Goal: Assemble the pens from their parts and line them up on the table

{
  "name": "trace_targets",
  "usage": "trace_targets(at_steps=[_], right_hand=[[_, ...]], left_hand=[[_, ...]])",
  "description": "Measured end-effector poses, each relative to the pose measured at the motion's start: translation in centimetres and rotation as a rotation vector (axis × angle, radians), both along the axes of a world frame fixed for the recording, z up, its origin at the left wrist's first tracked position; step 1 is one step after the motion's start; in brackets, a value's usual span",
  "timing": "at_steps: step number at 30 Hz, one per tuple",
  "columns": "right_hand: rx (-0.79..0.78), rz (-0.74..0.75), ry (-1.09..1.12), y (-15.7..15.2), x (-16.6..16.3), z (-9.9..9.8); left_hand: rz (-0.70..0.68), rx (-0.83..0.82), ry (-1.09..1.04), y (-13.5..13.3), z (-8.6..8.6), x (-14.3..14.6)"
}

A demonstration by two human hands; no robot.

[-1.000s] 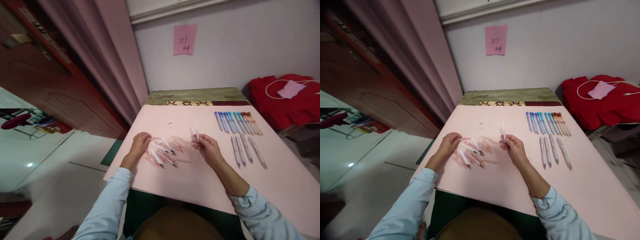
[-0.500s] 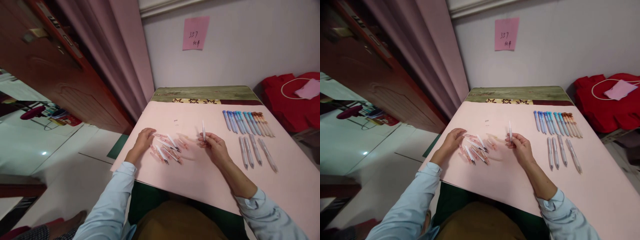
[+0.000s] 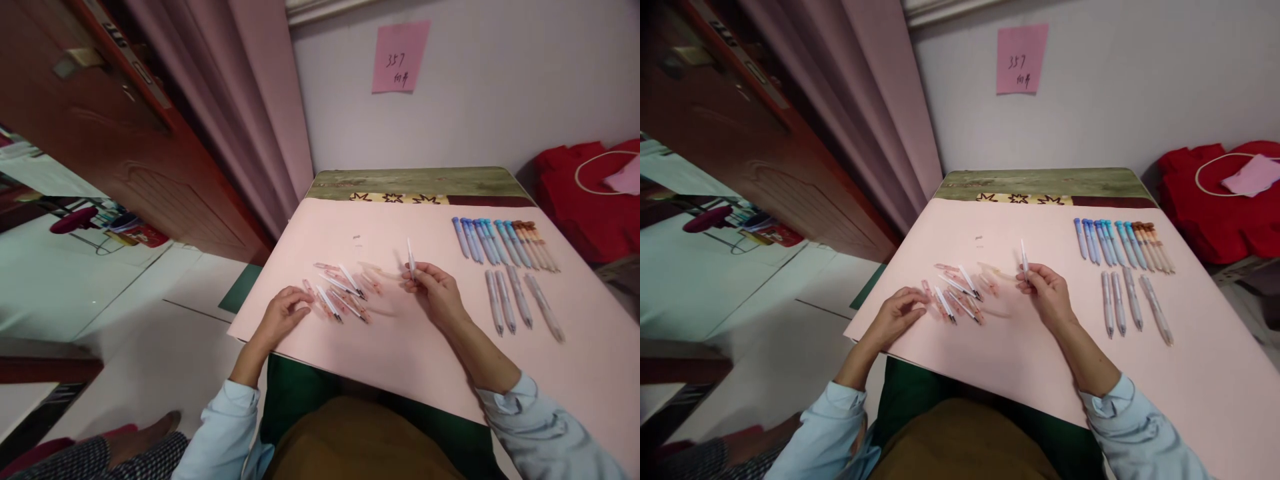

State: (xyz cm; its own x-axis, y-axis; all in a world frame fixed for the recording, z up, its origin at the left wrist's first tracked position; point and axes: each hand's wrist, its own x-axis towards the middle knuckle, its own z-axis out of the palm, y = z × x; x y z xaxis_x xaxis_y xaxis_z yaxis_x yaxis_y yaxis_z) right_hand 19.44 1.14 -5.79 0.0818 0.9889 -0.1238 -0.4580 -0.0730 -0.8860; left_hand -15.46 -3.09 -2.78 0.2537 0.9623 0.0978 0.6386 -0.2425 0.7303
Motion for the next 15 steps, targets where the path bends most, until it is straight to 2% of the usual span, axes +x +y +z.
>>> trace_targets(at_steps=[7, 12, 15], right_hand=[[-0.006, -0.006, -0.026, -0.1, -0.1, 0.4], [0.005, 0.010, -0.031, 0.0, -0.1, 0.2], [0.014, 0.012, -0.038, 0.0, -0.1, 0.1]], left_hand=[[0.012, 0.014, 0.000, -0.1, 0.2, 0.1], [0.081, 0.115, -0.063, 0.1, 1.5, 2.1], [0.083, 0.148, 0.023, 1.3, 2.2, 2.9]])
